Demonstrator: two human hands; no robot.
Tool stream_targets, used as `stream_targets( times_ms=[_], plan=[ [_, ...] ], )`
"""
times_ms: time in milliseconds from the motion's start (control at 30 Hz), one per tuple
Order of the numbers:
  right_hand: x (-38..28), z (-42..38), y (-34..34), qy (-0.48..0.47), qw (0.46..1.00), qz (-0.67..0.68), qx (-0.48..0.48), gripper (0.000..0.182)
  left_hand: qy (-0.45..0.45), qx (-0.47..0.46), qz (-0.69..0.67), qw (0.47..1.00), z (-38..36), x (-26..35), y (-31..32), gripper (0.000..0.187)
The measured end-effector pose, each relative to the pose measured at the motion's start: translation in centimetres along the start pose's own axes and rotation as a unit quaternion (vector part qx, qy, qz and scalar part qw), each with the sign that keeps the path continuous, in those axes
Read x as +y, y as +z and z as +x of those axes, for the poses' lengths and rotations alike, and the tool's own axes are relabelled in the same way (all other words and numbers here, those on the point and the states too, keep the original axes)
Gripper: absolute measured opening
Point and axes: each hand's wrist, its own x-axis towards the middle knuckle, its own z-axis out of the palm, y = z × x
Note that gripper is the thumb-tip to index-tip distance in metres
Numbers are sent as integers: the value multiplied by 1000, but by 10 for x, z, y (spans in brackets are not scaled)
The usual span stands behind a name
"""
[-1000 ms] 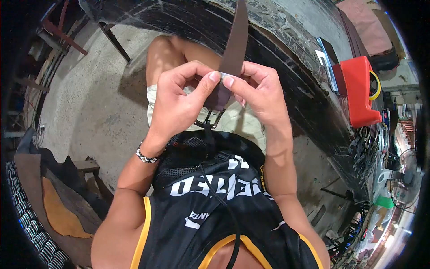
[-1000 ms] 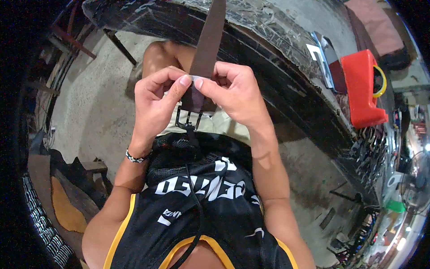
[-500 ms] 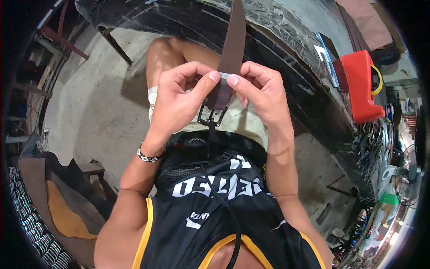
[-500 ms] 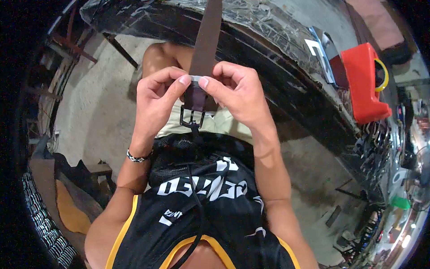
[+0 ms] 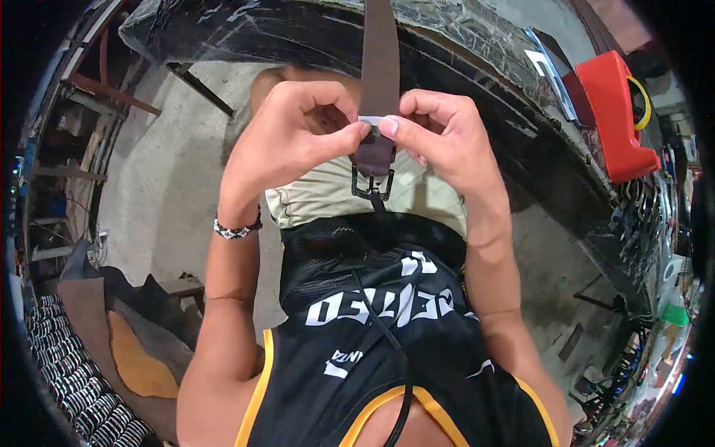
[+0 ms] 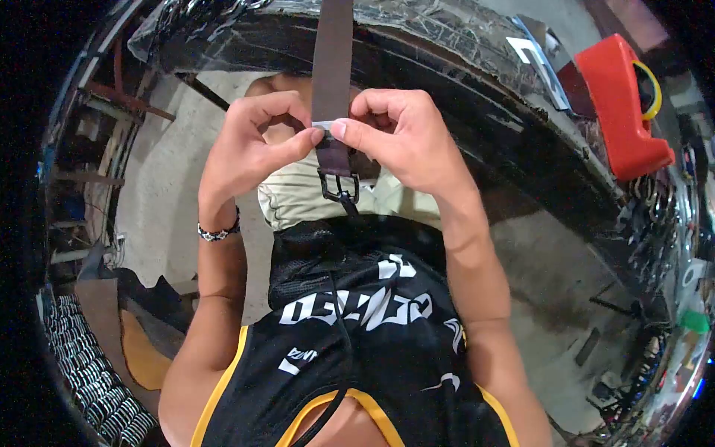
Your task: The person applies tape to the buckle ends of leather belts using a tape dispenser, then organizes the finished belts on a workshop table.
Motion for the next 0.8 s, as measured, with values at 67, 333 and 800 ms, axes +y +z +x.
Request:
stream_targets(
  times_ms=[67,333,800],
  plan=[
    [-1,1,-1,-6,1000,-1,0,18,9,6,11,1000,2,-5,2,16],
    [4,-2,-2,-5,1000,10,4,17,-8,28,25,999,-3,0,9,17],
    [3,-1,-2,-13,1000,17,14,15,52,115,-124,984,-4,-15,27,15]
  ],
)
